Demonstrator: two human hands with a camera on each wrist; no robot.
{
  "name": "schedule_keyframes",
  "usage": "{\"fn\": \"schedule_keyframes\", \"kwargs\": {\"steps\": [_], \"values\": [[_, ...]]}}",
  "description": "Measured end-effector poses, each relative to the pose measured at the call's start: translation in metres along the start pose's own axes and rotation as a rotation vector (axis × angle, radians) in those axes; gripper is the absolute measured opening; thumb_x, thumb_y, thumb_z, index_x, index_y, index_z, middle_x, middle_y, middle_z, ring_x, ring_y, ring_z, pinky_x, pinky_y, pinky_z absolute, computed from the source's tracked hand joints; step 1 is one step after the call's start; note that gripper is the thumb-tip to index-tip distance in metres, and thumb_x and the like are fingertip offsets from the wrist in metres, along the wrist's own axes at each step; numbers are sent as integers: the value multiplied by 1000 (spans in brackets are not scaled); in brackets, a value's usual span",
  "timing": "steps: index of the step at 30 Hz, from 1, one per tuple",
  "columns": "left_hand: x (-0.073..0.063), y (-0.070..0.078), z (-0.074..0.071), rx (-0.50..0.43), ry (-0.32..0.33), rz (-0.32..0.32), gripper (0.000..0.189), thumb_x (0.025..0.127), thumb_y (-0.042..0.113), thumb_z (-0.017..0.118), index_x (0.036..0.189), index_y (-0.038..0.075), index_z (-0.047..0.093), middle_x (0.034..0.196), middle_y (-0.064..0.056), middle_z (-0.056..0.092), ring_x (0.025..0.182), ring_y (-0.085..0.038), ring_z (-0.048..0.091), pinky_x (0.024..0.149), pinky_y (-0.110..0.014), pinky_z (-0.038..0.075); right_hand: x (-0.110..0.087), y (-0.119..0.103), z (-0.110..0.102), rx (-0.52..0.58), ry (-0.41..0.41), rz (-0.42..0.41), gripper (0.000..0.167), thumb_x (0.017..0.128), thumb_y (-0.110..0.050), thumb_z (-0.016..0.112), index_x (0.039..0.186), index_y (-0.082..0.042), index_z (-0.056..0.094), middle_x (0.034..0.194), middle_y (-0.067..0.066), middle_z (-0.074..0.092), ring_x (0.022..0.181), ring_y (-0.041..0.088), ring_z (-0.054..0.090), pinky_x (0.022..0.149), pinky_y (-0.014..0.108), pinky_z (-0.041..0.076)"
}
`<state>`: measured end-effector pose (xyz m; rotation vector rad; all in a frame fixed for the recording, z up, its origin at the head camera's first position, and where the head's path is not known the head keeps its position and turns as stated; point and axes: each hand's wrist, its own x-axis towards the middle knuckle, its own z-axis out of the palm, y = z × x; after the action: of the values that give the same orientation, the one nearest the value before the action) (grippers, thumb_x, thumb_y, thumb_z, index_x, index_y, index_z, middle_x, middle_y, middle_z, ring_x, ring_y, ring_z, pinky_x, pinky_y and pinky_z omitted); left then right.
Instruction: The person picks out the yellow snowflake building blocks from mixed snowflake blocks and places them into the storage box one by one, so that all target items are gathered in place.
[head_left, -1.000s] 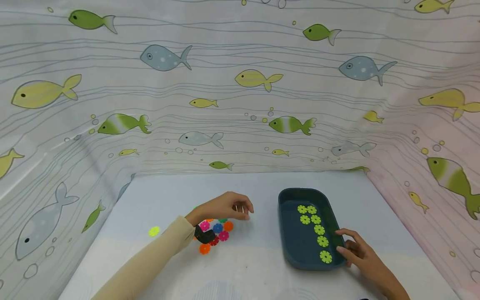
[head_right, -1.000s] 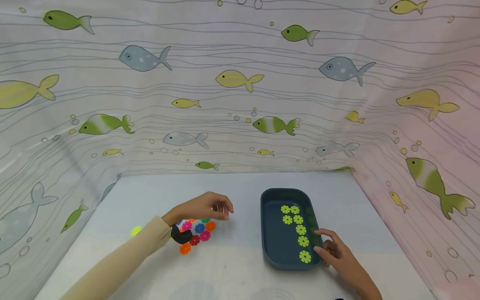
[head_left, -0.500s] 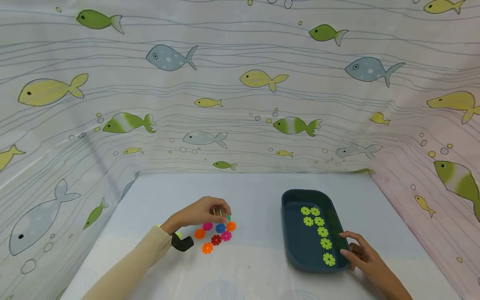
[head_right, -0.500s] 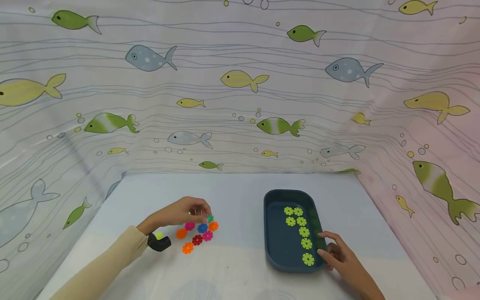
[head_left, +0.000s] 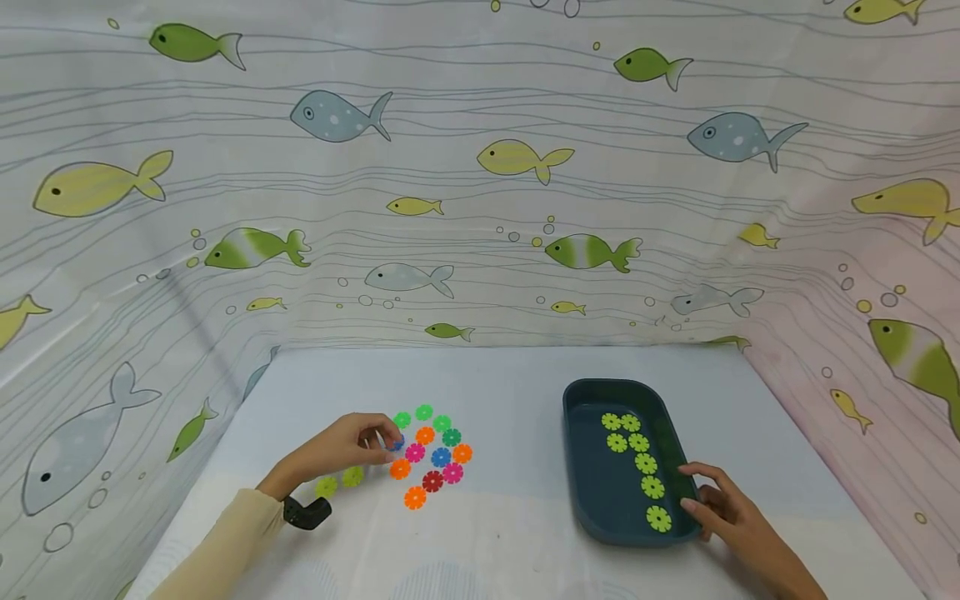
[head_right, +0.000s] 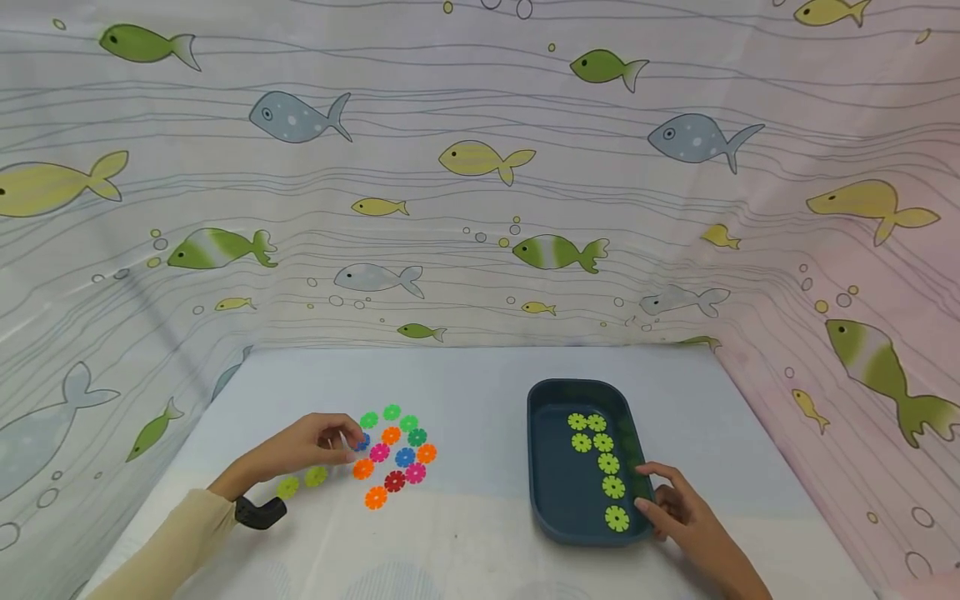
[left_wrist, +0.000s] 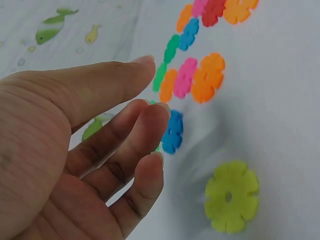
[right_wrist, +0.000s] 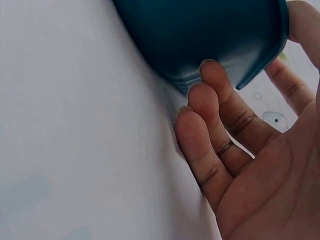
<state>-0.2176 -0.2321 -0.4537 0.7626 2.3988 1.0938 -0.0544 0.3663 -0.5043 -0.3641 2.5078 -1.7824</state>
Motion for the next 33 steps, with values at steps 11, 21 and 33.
{"fn": "schedule_keyframes", "kwargs": {"steps": [11, 21, 33], "values": [[-34, -24, -14, -2, 39, -40, 34, 87, 22, 85, 116, 12, 70, 107, -10, 66, 77, -21, 63, 70, -27, 54, 0, -1, -1, -3, -4, 20, 48, 106, -3, 54, 149, -4, 33, 75, 8, 52, 60, 27, 55, 59, 37, 55], [-58, -51, -31, 13, 185, -170, 35, 85, 23, 86, 113, 11, 70, 108, -6, 68, 72, -17, 56, 64, -26, 46, 0, 0, -1, 20, -12, -37, 49, 105, 2, 54, 149, -2, 33, 74, 9, 51, 61, 26, 54, 57, 37, 54], [-71, -60, -34, 102, 306, -258, 46, 81, 25, 89, 119, 7, 69, 109, -8, 63, 75, -16, 52, 64, -27, 44, 0, -2, 0, -11, 11, 71, 49, 106, -7, 57, 150, -6, 34, 76, 8, 52, 63, 27, 57, 60, 37, 55]]}}
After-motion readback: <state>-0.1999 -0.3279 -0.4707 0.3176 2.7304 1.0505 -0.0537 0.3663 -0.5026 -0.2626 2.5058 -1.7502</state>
